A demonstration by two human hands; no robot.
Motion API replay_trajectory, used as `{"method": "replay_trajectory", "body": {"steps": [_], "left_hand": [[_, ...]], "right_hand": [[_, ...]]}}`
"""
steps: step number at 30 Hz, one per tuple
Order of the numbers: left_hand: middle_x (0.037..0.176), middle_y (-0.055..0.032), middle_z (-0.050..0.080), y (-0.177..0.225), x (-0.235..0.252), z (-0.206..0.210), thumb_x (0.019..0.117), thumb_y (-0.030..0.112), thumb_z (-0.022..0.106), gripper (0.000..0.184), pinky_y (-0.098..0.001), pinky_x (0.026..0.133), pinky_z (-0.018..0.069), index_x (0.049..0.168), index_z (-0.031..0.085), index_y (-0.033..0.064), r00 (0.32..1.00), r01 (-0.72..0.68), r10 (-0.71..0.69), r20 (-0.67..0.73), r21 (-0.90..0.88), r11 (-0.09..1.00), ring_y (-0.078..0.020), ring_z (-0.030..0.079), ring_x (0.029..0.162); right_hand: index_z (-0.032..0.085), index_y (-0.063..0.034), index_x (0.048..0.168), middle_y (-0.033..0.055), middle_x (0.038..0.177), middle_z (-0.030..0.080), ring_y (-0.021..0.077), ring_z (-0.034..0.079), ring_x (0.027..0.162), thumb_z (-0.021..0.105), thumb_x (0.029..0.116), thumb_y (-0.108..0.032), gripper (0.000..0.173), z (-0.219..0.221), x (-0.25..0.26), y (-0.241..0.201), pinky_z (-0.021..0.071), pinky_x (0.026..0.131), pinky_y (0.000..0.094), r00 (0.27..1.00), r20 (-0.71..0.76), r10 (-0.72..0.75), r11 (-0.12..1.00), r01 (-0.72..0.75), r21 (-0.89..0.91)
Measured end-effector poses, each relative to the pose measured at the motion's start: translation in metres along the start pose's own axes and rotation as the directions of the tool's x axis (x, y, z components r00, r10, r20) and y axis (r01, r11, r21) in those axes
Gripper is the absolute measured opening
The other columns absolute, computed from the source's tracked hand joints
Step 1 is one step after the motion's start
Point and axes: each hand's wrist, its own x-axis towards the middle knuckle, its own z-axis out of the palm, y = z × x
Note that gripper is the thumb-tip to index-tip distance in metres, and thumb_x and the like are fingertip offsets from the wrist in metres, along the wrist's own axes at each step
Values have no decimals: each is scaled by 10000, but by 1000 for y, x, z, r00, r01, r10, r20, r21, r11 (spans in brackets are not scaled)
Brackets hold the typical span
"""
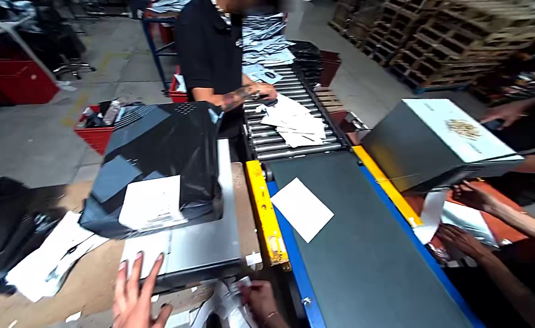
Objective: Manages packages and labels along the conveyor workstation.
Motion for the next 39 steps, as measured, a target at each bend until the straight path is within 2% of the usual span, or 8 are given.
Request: {"method": "replay_trajectory", "body": {"steps": [4,8,14,19,23,29,34,39], "left_hand": [[1608,-397,183,6,7,7,659,272,761,957,-732,1186,65,1539,433,86,999,-17,20,-49,59,998,-688,25,1453],[1590,-405,213,10,8,13,690,350,729,928,-721,1183,74,1530,425,98,997,4,6,-80,122,993,-679,46,1455],[1609,-390,191,12,12,10,763,450,691,897,-718,1189,73,1548,419,112,999,-3,7,-39,88,996,-665,33,1467],[1668,-220,231,5,4,9,589,295,781,991,-801,1025,323,1529,469,290,988,89,-79,-133,68,994,-602,123,1492],[1710,-149,141,-2,0,8,573,252,815,1108,-771,945,394,1577,363,375,993,105,-99,-71,85,991,-580,100,1504],[1730,-91,71,-12,-6,0,606,278,782,1104,-741,912,442,1596,312,413,998,68,-68,0,62,996,-536,69,1531],[1707,-188,119,-12,-3,2,655,325,757,1008,-802,1034,297,1586,373,305,1000,-3,3,9,-10,1000,-595,25,1509],[1630,-366,170,-5,4,3,714,330,733,937,-755,1170,88,1570,404,135,999,-47,48,-23,9,999,-679,24,1461]], "right_hand": [[740,19,927,95,749,721,216,667,652,701,988,-316,342,-160,109,-31,563,689,464,907,-420,-26,990,-36,-138],[713,7,855,81,723,717,202,662,638,736,974,-320,349,-230,202,-55,549,696,448,850,-512,-126,983,36,-182],[690,-29,1243,238,1259,685,396,649,1209,683,827,-742,825,-266,145,-37,506,996,606,847,-525,84,598,-464,-653],[732,50,1048,321,1047,713,493,698,1023,608,889,-741,816,-191,43,6,533,851,679,921,-377,-93,579,-258,-773],[783,-60,936,90,829,753,234,729,759,687,969,-442,395,-16,0,40,613,750,487,965,153,-211,869,257,-423],[686,54,1005,108,758,750,102,609,504,674,985,-43,100,122,-7,-22,455,439,248,994,40,103,941,-110,320],[659,41,775,72,596,672,89,572,460,752,938,-62,214,88,-28,-25,468,455,249,1000,-25,-4,962,10,274],[705,67,982,110,758,717,173,656,620,623,1010,-128,214,-102,54,-25,566,618,365,958,-281,-55,998,51,-21]]}}
